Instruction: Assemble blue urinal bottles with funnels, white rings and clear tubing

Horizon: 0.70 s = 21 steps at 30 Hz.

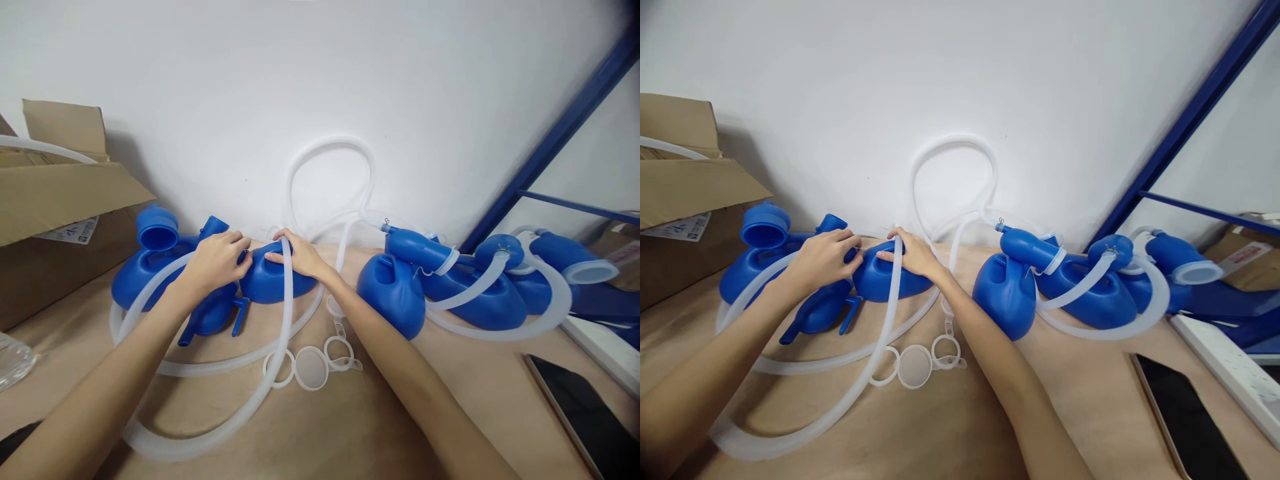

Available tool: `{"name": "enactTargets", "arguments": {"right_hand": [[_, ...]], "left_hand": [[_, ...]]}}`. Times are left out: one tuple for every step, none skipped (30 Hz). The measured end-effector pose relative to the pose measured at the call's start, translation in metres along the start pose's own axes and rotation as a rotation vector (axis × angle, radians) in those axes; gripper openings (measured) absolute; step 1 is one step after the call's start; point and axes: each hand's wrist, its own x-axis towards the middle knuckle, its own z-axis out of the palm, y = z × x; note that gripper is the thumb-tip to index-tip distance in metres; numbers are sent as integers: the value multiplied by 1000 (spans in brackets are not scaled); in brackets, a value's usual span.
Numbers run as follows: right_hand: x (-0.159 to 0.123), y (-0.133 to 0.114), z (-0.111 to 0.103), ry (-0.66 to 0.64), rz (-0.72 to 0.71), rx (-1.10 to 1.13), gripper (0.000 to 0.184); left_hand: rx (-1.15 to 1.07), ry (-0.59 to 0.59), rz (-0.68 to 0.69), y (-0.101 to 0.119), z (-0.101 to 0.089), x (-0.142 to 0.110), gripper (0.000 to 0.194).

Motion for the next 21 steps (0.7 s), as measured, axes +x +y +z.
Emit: {"name": "enactTargets", "arguments": {"right_hand": [[2, -1, -3, 11, -25, 48, 47], [4, -3, -7, 34, -48, 87, 48], [6, -7, -13, 68, -67, 114, 49], [7, -14, -20, 107, -87, 129, 49], [7, -23, -30, 144, -111, 135, 48], [6, -34, -40, 174, -150, 142, 46], [4, -46, -51, 179, -196, 150, 44], [0, -60, -63, 162, -243, 148, 41], [-6, -74, -75, 130, -287, 139, 38], [-13, -89, -85, 85, -320, 129, 33], [-20, -102, -95, 33, -353, 119, 30], [-28, -115, -103, -38, -385, 111, 29], [-35, -126, -109, -141, -414, 99, 33], [-42, -136, -113, -259, -445, 84, 37], [-49, -144, -115, -379, -471, 72, 42], [-54, -150, -117, -502, -488, 64, 46], [-59, -155, -117, -611, -491, 58, 50], [-63, -158, -117, -697, -476, 54, 52], [-66, -159, -117, -763, -444, 49, 53], [-68, -160, -119, -801, -401, 44, 53], [-70, -159, -121, -805, -353, 39, 51]], "left_hand": [[-6, -29, -14, -4, -2, 1, 36], [-15, -59, -26, -8, -4, 2, 38], [-27, -90, -37, -12, -6, 3, 42], [-46, -117, -47, -15, -9, 3, 46], [-76, -138, -58, -17, -13, 3, 51], [-124, -146, -78, -17, -17, 4, 55], [-201, -139, -116, -17, -23, 4, 59], [-314, -115, -174, -14, -29, 5, 64], [-467, -82, -246, -10, -35, 6, 69], [-656, -44, -323, -6, -42, 8, 74], [-862, -11, -396, -1, -48, 9, 78], [-1066, 14, -449, 4, -55, 11, 80], [-1248, 23, -471, 9, -62, 12, 81], [-1394, 16, -465, 13, -69, 13, 79], [-1501, 2, -445, 16, -75, 14, 76], [-1580, -6, -428, 18, -81, 15, 74], [-1645, 0, -428, 19, -86, 15, 71], [-1706, 23, -455, 19, -89, 14, 66], [-1758, 63, -512, 18, -92, 14, 60], [-1795, 120, -586, 16, -93, 13, 53], [-1811, 183, -657, 15, -94, 13, 48]]}}
